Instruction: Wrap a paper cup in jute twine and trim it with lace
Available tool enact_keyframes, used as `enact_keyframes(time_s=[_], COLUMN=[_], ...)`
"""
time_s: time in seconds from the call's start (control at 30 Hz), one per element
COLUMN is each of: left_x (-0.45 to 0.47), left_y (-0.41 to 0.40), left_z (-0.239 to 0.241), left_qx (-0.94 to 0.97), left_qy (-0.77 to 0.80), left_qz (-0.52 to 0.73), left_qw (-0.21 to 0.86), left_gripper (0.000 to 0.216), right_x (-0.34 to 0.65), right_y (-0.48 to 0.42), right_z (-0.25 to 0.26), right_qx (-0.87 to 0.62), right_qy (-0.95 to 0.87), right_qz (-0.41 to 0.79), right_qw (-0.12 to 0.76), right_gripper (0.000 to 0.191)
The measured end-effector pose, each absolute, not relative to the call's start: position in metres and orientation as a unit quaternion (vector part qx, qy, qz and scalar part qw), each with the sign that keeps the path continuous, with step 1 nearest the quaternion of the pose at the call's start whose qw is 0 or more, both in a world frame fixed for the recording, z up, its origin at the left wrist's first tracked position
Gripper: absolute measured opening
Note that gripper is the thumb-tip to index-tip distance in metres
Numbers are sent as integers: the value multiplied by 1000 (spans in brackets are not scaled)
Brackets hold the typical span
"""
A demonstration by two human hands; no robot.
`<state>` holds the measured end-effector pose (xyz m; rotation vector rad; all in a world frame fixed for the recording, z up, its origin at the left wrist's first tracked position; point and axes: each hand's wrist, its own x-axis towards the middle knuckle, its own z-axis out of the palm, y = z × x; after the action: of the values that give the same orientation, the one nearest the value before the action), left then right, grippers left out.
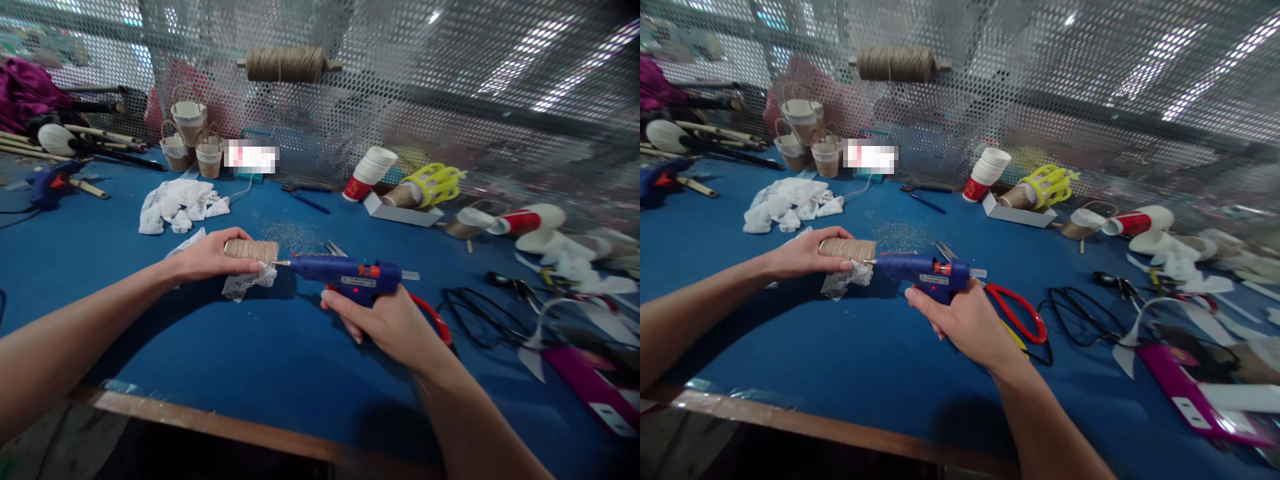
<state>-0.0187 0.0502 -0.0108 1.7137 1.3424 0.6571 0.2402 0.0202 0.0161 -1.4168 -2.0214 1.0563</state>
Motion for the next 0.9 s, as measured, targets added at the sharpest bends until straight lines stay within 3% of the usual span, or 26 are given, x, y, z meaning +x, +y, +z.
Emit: enact_keyframes(time_s=[0.9], left_x=[-19], left_y=[49], left_z=[-12], left_qx=[668], left_qy=[496], left_qz=[278], left_qw=[481], left_gripper=[48], right_x=[241], right_y=[22], right_z=[12], right_qx=[-493], right_qy=[-700], right_qz=[448], right_qw=[258], right_gripper=[33])
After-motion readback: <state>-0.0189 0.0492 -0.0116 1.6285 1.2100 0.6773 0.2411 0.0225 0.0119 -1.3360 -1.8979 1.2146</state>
